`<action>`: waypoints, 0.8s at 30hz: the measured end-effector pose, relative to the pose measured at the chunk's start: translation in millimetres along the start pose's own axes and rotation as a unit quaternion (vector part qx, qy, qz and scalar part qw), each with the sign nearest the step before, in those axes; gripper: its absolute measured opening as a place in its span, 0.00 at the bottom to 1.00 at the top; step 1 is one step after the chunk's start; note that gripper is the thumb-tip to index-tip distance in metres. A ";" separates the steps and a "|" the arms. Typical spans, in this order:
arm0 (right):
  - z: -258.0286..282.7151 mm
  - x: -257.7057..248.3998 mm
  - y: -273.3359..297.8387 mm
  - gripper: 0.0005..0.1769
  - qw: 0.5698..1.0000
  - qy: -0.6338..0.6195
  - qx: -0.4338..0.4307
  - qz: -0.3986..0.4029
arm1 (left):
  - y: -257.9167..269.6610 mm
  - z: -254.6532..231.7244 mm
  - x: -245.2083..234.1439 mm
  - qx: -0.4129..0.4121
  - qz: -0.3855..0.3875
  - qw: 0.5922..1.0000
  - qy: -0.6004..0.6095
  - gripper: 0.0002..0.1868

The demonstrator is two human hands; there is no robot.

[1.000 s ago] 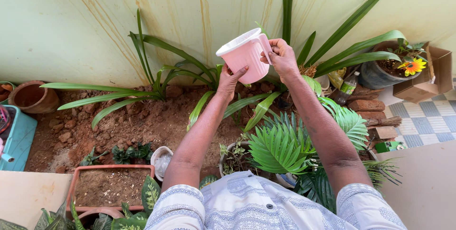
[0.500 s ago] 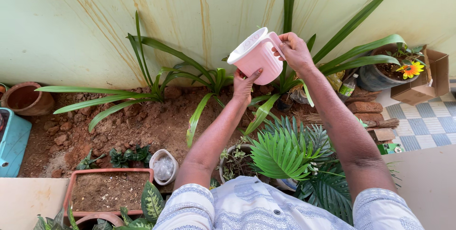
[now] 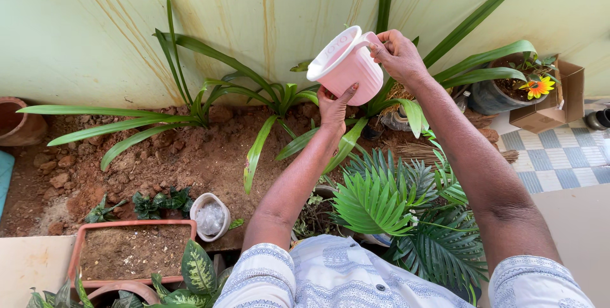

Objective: The person pours water from a pink mug onto various plants in a garden bed and later dips the mug into a large bucket of water to refill it.

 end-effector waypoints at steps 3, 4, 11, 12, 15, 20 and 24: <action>3.8 -0.9 -4.5 0.24 1.000 0.031 0.004 0.001 | -2.2 3.5 3.4 -0.005 0.007 1.000 0.022 0.57; 4.8 -0.8 -5.4 0.23 0.999 0.043 0.003 -0.001 | -3.3 5.4 3.9 -0.008 0.004 1.000 0.024 0.57; 11.4 -0.2 -12.6 0.22 0.994 0.103 -0.019 -0.013 | -12.2 17.5 8.7 -0.007 -0.012 0.999 0.046 0.58; 12.5 -0.5 -14.0 0.21 0.993 0.115 -0.020 -0.014 | -13.2 18.0 9.3 -0.008 -0.013 0.999 0.049 0.58; 13.6 -0.6 -15.6 0.22 0.993 0.113 -0.031 -0.014 | -14.6 17.7 10.9 -0.015 -0.018 0.998 0.053 0.57; 12.2 4.5 -24.8 0.23 0.990 0.132 -0.039 -0.022 | -14.9 15.5 12.5 -0.009 -0.017 0.998 0.060 0.54; 11.2 7.4 -29.8 0.23 0.989 0.142 -0.041 -0.023 | -16.1 13.7 11.7 -0.011 -0.008 0.998 0.065 0.51</action>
Point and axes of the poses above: each hand's wrist, its own y-axis away from the middle knuckle, its own x-axis out of the palm, z = x × y, the point moved 1 cm from there along -y, towards the middle knuckle, and after that the axes turned 7 degrees about -x, right-handed, at the moved point
